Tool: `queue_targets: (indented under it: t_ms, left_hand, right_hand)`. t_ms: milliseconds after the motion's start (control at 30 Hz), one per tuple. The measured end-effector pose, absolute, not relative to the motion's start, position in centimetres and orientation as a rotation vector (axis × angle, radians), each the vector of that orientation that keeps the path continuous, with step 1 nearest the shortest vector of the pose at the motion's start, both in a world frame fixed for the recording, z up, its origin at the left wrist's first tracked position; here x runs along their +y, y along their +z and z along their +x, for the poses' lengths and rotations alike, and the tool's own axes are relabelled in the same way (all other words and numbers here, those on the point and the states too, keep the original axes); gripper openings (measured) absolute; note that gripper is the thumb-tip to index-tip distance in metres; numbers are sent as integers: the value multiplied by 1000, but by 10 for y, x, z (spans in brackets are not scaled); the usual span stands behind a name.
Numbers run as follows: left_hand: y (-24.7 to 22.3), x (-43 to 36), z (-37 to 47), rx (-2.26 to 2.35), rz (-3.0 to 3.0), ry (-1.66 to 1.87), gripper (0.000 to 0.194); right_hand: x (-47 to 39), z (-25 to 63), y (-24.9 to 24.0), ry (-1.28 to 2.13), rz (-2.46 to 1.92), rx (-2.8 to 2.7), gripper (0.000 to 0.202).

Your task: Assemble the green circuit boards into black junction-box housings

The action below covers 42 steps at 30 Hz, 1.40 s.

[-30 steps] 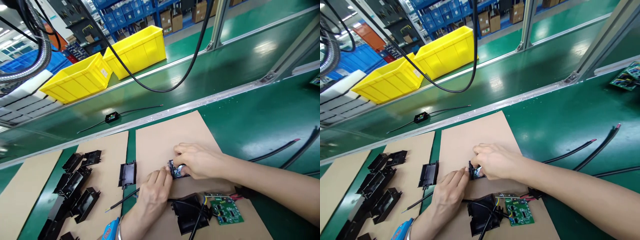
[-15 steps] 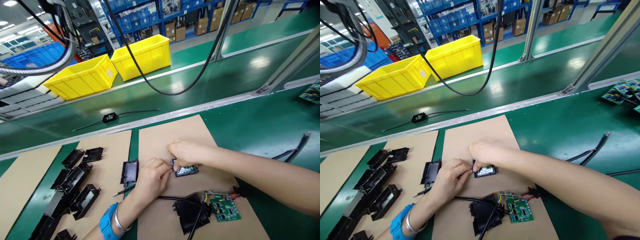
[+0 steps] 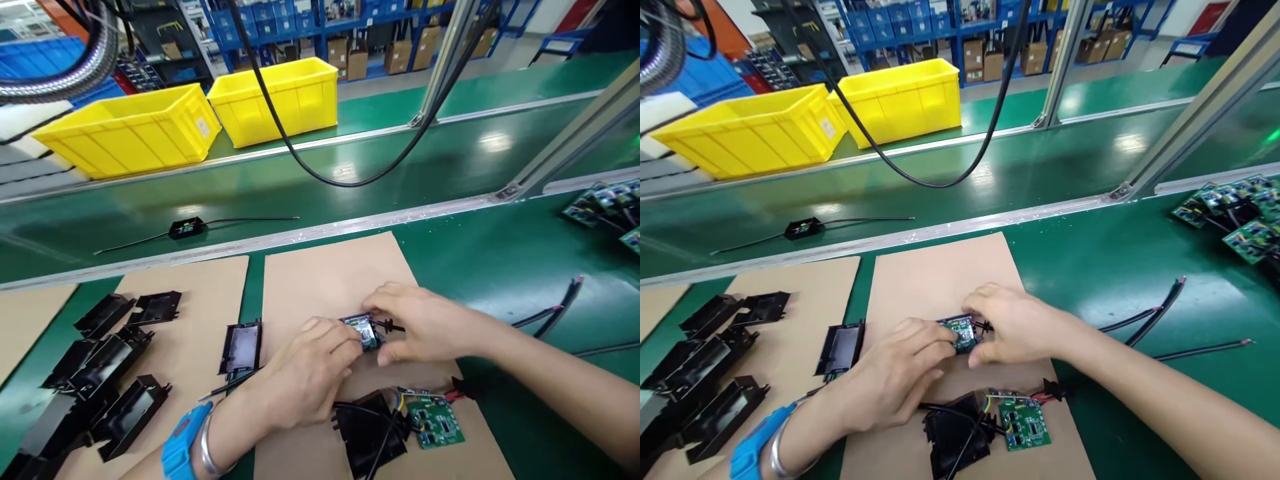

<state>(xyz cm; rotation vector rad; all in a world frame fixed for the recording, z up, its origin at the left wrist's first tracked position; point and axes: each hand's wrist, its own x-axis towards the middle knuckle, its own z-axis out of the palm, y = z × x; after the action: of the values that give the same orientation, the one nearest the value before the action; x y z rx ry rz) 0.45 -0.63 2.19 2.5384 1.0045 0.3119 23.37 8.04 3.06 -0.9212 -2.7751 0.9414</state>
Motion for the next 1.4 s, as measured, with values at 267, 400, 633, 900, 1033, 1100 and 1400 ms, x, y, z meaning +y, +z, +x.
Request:
queue_targets:
  t_ms: [267, 400, 633, 900, 1033, 1100, 1400]
  left_hand:
    - [-7, 3, 3, 902, 2726, 299, 33]
    - [-8, 1, 2, 918, 2693, 320, 33]
    - [-8, 0, 5, 926, 2711, 348, 36]
    - [-6, -2, 6, 960, 2721, 344, 39]
    - [-7, -3, 6, 967, 2704, 326, 39]
    - [-8, -3, 6, 970, 2693, 313, 38]
    - [-7, -3, 7, 975, 2692, 289, 42]
  right_hand:
    - [70, 224, 18, 854, -965, -2832, 38]
    - [72, 236, 18, 976, -957, -2770, 49]
    - [59, 261, 16, 894, -1058, -2713, 16]
    - [65, 253, -8, 574, -536, -2717, 31]
    - [68, 252, -11, 549, -443, -2700, 31]
    - [68, 250, -11, 610, -462, -2666, 32]
    - [74, 256, -10, 581, -497, -2752, 33]
